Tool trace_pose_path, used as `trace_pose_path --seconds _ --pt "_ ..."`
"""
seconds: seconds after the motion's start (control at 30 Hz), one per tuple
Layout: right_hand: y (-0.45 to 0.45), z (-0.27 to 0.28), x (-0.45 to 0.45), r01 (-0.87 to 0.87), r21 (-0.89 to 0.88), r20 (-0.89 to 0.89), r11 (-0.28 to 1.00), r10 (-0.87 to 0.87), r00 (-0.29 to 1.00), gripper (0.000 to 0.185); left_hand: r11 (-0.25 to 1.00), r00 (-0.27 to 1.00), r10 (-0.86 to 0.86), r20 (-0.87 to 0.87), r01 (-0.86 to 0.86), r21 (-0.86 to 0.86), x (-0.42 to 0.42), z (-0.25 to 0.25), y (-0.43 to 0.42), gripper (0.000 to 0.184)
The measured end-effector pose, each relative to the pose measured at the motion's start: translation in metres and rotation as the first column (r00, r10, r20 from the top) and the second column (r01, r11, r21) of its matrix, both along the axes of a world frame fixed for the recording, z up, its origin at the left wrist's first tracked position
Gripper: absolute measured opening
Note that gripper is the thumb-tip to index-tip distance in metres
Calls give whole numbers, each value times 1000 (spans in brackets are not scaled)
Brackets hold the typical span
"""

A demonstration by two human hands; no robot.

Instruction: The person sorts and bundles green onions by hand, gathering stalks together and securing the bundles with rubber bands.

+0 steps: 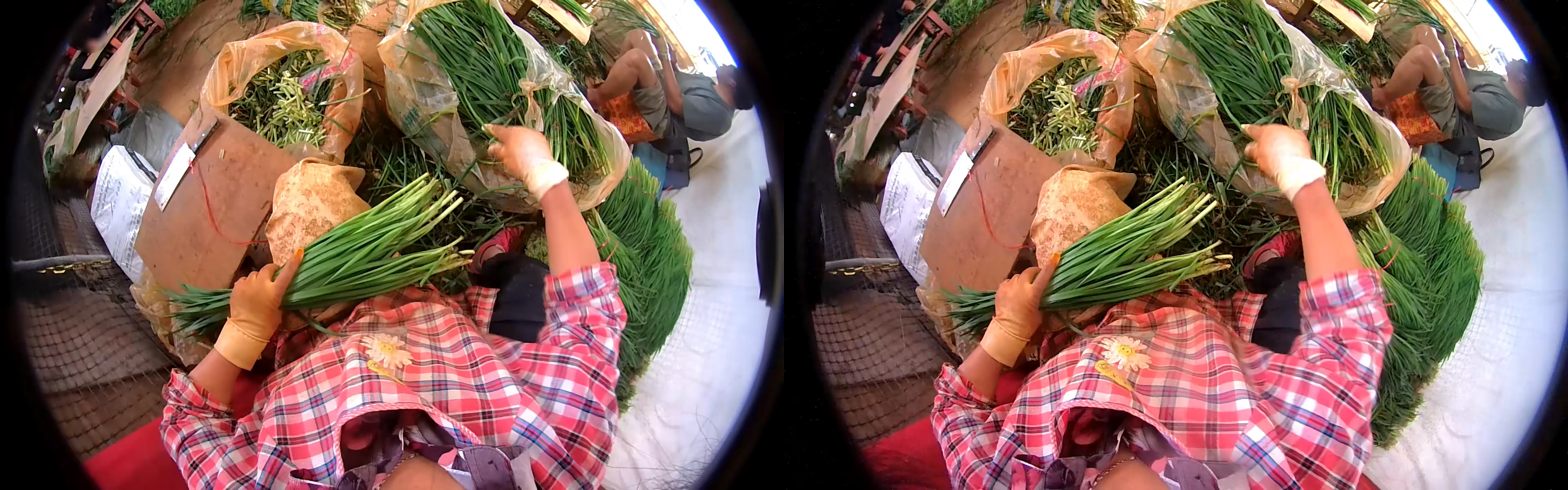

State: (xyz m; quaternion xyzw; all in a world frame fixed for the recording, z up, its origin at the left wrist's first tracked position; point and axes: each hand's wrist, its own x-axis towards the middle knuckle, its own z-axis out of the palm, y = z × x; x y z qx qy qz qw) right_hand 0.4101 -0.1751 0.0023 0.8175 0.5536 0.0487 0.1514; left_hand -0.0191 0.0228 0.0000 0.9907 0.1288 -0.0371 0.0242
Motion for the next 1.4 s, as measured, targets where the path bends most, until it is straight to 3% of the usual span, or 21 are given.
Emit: trace_pose_path --seconds 0.03,0.1,0.23,0.37,0.43,0.47,0.5,0.57,0.63,0.67,0.7,0.77,0.83,0.87,0.97,1.03,1.1,1.23,1.3,1.37,1.4 --pt "4 32 -35 346 -20 -343 938 -332 879 37 1000 1000 -8 2 8 -1 0 0 0 74" --pt "13 44 -61 379 4 -535 925 -318 783 43 1000 1000 -8 -3 8 4 4 2 -2 74" --pt "34 -20 -110 209 -262 -504 942 -318 803 73 998 1000 -24 5 23 66 3 3 -8 73" --pt "32 -62 -134 343 56 -802 937 -162 575 46 993 999 -9 -47 14 114 3 7 -13 72" --pt "27 -62 -131 496 195 -947 846 30 320 31 998 996 20 -90 -15 59 3 9 -11 75" --pt "18 -63 -130 731 236 -969 640 215 125 28 998 996 16 -91 -10 65 3 9 -9 75" --pt "11 -32 -120 935 -83 -951 345 255 -178 25 998 992 56 -114 -56 3 3 8 -8 77" --pt "-19 -25 -82 998 -60 -675 -2 737 -39 21 993 986 93 -138 -102 -56 2 6 -7 80" --pt "-79 -56 -28 998 -58 -567 -13 824 -22 21 988 985 109 -137 -122 -90 2 5 -7 84" --pt "-74 -24 -36 964 -51 -910 259 386 -152 26 989 985 105 -134 -117 -90 2 3 -7 84" --pt "-69 8 -45 861 -189 -977 472 -181 -115 33 988 986 111 -128 -123 -92 2 1 -7 84" --pt "-75 -36 -52 497 -199 -484 844 -526 699 33 989 987 107 -118 -118 -89 2 -2 -6 84" --pt "-69 -28 -53 730 14 -749 683 -476 460 36 981 984 145 -101 -156 -119 2 -6 -7 81" --pt "-73 -41 -49 748 177 -956 640 -70 286 44 981 985 140 -100 -151 -118 3 -10 -6 81" --pt "-54 -8 -78 617 266 -964 741 202 173 53 990 997 81 9 -79 -119 4 -10 -2 77" --pt "-42 -14 -101 280 593 -657 755 253 711 63 962 982 164 -93 -180 -206 5 -7 -3 73" --pt "-30 -12 -123 148 611 -477 778 212 853 57 955 979 169 -117 -192 -226 10 -1 -4 71" --pt "-14 -36 -125 302 557 -709 774 254 657 23 920 988 140 -67 -155 -361 12 11 0 67" --pt "-8 -43 -123 780 314 -898 542 436 59 20 907 986 135 -96 -162 -388 16 25 -3 68" --pt "-15 -48 -92 750 487 -854 448 423 302 16 892 983 132 -130 -175 -418 14 32 -5 68" --pt "-26 -29 -76 823 273 -961 498 104 256 21 882 985 136 -110 -171 -439 12 33 -5 68"
